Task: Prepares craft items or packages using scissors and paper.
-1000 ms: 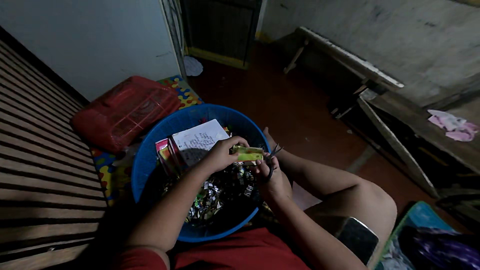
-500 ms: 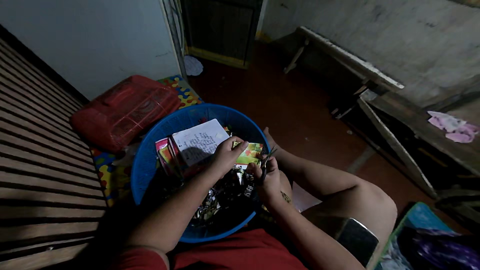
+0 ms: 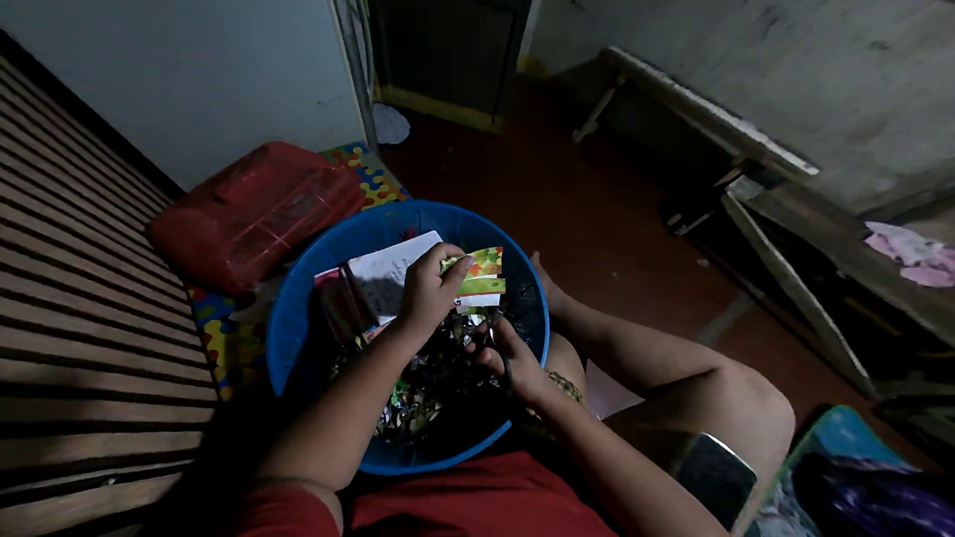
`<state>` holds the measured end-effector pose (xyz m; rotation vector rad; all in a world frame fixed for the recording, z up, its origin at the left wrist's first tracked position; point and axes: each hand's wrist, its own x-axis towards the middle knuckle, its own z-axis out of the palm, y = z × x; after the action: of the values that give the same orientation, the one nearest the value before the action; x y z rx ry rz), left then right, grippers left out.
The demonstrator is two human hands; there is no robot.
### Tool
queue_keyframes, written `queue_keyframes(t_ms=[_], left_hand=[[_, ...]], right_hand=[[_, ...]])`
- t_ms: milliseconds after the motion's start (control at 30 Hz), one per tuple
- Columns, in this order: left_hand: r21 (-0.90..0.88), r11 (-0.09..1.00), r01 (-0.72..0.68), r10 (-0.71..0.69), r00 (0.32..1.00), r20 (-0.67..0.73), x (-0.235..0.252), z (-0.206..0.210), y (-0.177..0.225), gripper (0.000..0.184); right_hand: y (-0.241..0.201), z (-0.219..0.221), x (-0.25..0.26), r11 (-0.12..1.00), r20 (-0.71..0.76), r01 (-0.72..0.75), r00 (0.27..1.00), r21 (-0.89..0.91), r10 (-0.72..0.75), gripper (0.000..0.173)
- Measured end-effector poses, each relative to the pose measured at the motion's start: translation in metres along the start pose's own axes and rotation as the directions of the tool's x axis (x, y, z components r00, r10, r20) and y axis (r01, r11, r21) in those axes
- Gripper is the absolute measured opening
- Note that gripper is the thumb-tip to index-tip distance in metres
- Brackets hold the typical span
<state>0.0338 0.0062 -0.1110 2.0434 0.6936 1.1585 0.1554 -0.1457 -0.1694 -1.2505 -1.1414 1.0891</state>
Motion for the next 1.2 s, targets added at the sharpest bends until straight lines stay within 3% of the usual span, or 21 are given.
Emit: queue_keyframes(t_ms=[133, 233, 367, 533, 733, 1000, 1200], left_hand=[[-0.065, 0.998, 0.015, -0.010, 0.997, 0.079, -0.001, 0.005, 0.001, 0.014], [-0.140, 0.983, 0.116, -0.088, 0.977, 0.195, 0.002, 0.002, 0.002, 0.015], [-0.181, 0.923, 0.339, -0.244, 0.880, 0.406, 0.010, -0.008, 0.005, 0.033], [-0.224, 0.849, 0.479, -0.305, 0.790, 0.531, 0.014, -0.013, 0.003, 0.049], [-0.201, 0.828, 0.524, -0.347, 0.759, 0.550, 0.014, -0.013, 0.003, 0.055], [-0.186, 0.821, 0.540, -0.367, 0.748, 0.552, 0.015, -0.013, 0.004, 0.055], [-0.131, 0.814, 0.566, -0.409, 0.718, 0.564, 0.016, -0.016, 0.006, 0.053]], right_hand=[[0.002, -0.002, -0.001, 0.998, -0.031, 0.028, 0.999, 0.060, -0.027, 0.083], [0.000, -0.001, -0.002, 0.998, -0.083, 0.015, 0.997, 0.055, -0.010, 0.079], [-0.002, -0.001, -0.003, 0.999, -0.127, 0.017, 0.992, 0.031, -0.013, 0.074], [-0.001, -0.001, -0.003, 0.999, -0.128, 0.002, 0.992, 0.050, 0.004, 0.072], [-0.002, -0.001, -0.004, 1.000, -0.143, 0.003, 0.990, 0.017, -0.001, 0.069], [-0.008, 0.003, -0.007, 0.999, -0.223, -0.035, 0.974, -0.029, 0.028, 0.042], [-0.009, 0.005, -0.007, 0.996, -0.243, -0.060, 0.969, -0.071, 0.041, 0.039]])
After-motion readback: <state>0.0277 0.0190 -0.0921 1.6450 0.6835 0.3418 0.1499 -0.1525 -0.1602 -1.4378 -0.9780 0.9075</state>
